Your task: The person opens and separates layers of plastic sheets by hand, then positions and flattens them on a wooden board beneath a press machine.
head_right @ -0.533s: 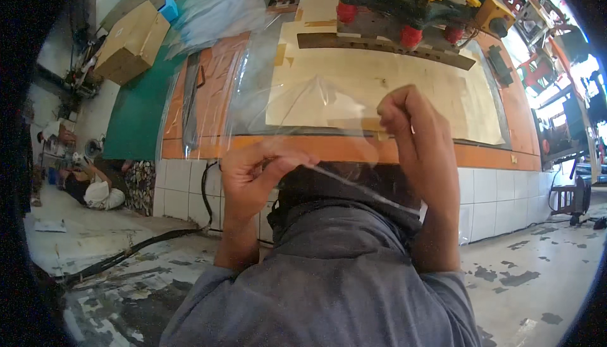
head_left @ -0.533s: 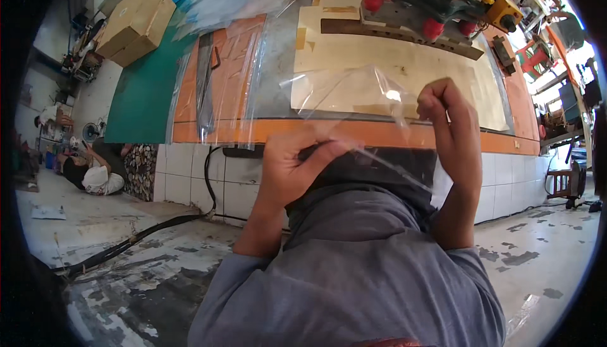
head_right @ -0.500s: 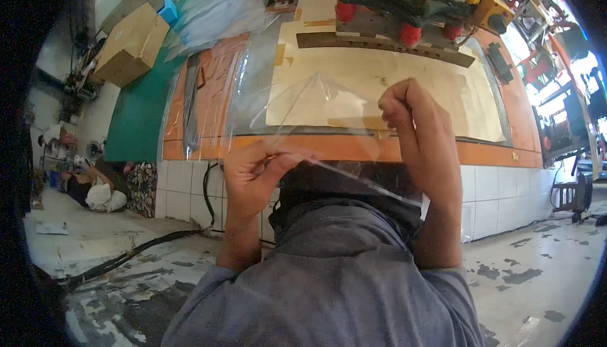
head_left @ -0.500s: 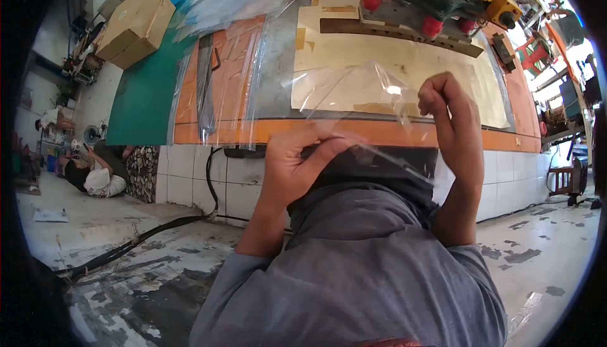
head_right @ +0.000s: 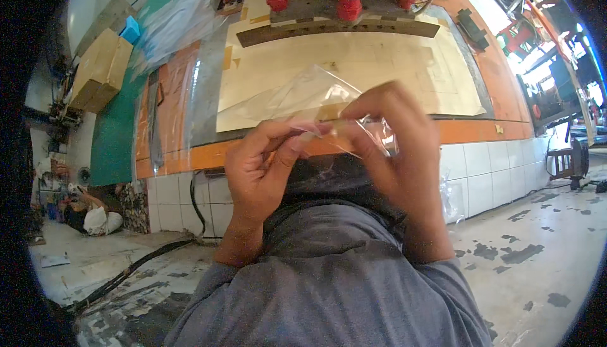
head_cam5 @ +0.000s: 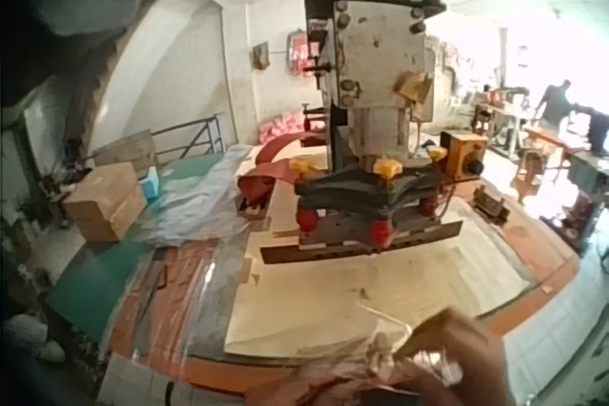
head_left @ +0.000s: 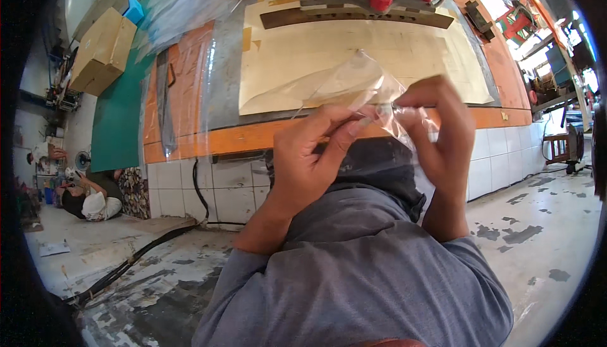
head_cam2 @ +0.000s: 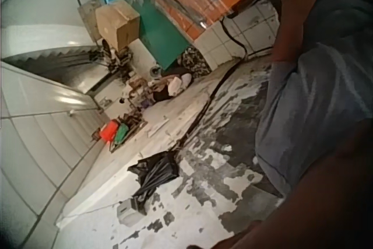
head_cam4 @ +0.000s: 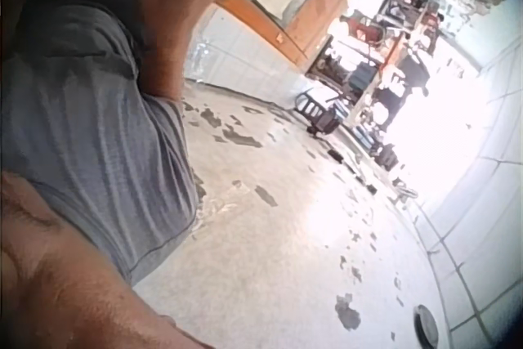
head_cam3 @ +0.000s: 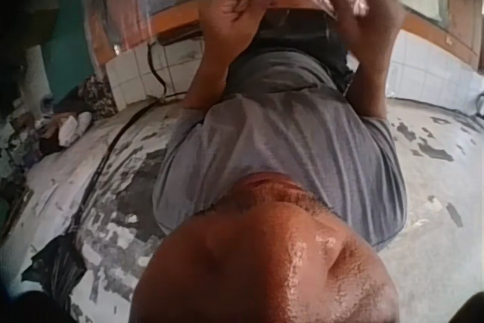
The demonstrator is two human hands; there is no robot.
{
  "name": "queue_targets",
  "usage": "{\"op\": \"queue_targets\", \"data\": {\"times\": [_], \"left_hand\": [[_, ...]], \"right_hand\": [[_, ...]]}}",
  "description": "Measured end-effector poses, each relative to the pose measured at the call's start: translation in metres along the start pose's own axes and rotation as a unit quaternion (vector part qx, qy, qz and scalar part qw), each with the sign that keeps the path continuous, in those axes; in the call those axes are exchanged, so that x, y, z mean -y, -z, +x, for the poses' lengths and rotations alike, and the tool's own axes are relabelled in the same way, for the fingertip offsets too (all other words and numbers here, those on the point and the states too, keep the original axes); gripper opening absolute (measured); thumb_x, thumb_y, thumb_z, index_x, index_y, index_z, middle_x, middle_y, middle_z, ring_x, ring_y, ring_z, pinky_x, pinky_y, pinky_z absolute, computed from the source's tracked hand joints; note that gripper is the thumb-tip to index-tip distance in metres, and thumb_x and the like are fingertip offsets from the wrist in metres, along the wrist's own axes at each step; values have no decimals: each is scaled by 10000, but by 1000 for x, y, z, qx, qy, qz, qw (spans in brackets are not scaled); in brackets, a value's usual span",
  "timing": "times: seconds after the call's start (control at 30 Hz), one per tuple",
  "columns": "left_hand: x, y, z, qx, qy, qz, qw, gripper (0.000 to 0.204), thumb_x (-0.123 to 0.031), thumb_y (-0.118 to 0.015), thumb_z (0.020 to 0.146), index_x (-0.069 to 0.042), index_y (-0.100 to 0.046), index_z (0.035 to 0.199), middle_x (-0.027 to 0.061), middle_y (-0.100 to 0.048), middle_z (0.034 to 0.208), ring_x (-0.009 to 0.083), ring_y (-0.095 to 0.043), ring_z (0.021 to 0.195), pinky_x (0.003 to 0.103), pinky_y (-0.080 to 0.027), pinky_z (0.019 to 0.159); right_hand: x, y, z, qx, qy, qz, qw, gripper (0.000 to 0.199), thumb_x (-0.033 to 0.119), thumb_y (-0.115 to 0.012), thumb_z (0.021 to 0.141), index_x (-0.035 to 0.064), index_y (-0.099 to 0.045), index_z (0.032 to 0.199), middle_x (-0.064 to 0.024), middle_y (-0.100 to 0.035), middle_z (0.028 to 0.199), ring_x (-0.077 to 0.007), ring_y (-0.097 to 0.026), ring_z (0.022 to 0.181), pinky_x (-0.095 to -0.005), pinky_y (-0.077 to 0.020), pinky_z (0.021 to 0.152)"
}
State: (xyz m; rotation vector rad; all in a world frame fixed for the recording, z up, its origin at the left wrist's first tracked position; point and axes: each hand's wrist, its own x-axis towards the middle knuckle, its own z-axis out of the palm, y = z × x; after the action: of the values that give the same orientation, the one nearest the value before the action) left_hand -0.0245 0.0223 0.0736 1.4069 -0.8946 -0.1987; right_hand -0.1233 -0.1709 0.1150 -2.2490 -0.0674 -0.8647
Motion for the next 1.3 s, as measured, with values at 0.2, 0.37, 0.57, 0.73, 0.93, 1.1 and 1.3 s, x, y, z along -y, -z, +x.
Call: {"op": "queue_targets", "data": {"times": [0.2, 0.37, 0.57, 0.73, 0.93, 1.1, 1.3], "left_hand": [[-9, -34, 13, 19, 50, -27, 998, 330, -69, -551, 1086, 63, -583, 1386, 179, -740, 1240, 161, -696, 1115, 278, -561, 930], [-23, -44, 14, 41, 34, 16, 998, 382, -43, -549, 1074, 45, -539, 1446, 196, -751, 1222, 181, -711, 1133, 303, -543, 1002], [-12, -28, 11, 95, 37, 163, 981, 267, 9, -642, 998, 47, -688, 1258, 138, -784, 1165, 204, -756, 1081, 298, -575, 940], [-6, 9, 3, 47, 94, 276, 956, 147, -45, -748, 940, 16, -777, 1071, 112, -802, 1021, 175, -759, 902, 286, -585, 819], [-3, 37, -11, -72, 99, 283, 951, 119, -48, -789, 907, 20, -778, 1004, 74, -786, 916, 142, -717, 792, 275, -562, 763], [6, 44, -17, -188, 57, 202, 960, 106, -37, -828, 856, -16, -777, 947, 129, -714, 1202, 212, -703, 1008, 305, -537, 860], [20, 43, 6, -180, -131, 48, 974, 100, -52, -812, 884, -57, -722, 927, 250, -464, 1575, 369, -432, 1483, 471, -318, 1201]], "right_hand": [[-10, 1, -10, 0, 2, -42, 999, 305, 121, -870, 788, 34, -695, 1022, -134, -655, 1007, -329, -658, 954, -424, -535, 801], [-17, 10, -21, -42, 22, -58, 997, 229, 63, -843, 809, 30, -684, 970, -114, -662, 926, -301, -660, 866, -394, -526, 745], [-29, 29, -26, -111, -59, -16, 992, 183, 51, -829, 861, 22, -656, 912, -93, -660, 882, -211, -634, 787, -308, -491, 687], [-36, 41, -21, -166, -56, 22, 984, 167, 24, -798, 900, 18, -631, 906, -58, -644, 877, -136, -595, 786, -266, -475, 693], [-41, 43, -25, -214, -67, 83, 971, 149, 0, -767, 932, 16, -618, 931, -48, -624, 937, -114, -592, 843, -241, -486, 775], [-44, 51, -29, -231, -66, 152, 959, 125, -2, -728, 970, 17, -605, 976, -34, -586, 938, -103, -557, 823, -229, -452, 757], [-52, 62, -46, -226, -40, 182, 956, 120, 66, -695, 1010, 22, -585, 997, -47, -568, 954, -90, -546, 780, -224, -443, 693]]}}
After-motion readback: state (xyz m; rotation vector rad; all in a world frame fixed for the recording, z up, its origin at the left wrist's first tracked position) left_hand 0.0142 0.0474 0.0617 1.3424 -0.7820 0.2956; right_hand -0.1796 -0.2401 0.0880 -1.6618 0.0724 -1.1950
